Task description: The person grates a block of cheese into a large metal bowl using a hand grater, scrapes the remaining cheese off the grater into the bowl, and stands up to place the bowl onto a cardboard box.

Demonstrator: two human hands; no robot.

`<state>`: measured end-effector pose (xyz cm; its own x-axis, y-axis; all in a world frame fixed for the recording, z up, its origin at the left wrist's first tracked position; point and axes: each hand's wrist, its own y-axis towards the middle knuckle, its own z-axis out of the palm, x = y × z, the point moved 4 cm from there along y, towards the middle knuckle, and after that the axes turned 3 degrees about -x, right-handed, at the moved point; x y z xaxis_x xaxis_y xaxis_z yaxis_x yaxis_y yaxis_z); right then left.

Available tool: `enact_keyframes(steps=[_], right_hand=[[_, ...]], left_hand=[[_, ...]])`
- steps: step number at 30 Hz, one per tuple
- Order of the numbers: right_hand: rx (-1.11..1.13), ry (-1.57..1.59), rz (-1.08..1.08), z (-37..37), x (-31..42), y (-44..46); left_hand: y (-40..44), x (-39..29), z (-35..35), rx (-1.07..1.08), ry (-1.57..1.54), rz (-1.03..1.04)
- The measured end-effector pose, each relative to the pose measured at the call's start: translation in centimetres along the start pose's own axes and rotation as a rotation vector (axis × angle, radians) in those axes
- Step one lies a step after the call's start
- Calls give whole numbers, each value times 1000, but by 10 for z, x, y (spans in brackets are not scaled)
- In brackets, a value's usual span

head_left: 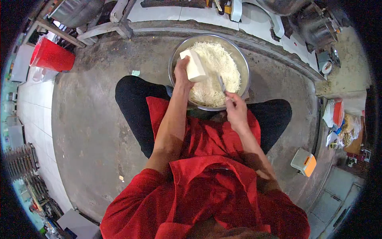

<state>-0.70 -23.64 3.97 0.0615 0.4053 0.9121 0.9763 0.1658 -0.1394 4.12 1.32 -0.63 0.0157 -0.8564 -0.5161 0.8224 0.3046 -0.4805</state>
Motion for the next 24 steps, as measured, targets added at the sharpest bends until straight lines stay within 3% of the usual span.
enact_keyframes(steps=[1,3,6,9,13,16,19,24], right_hand=[[-39,56,127,-2,-5,10],[-30,28,17,-2,1,35],[41,-60,29,8,52,60],[8,-63,-118,39,29,116],[94,-46,90,58,72,117],[80,-235,-148,67,66,111],[38,-219,-313,67,59,83],[58,-197,-267,53,63,40]], left_hand=[[2,3,2,23,74,2],[4,12,3,74,48,-56],[6,23,0,90,171,-47],[-3,22,9,141,163,-93],[-3,18,7,119,242,-35],[-2,14,1,104,207,-29],[-4,8,3,111,146,-63],[-8,2,3,73,132,-34]])
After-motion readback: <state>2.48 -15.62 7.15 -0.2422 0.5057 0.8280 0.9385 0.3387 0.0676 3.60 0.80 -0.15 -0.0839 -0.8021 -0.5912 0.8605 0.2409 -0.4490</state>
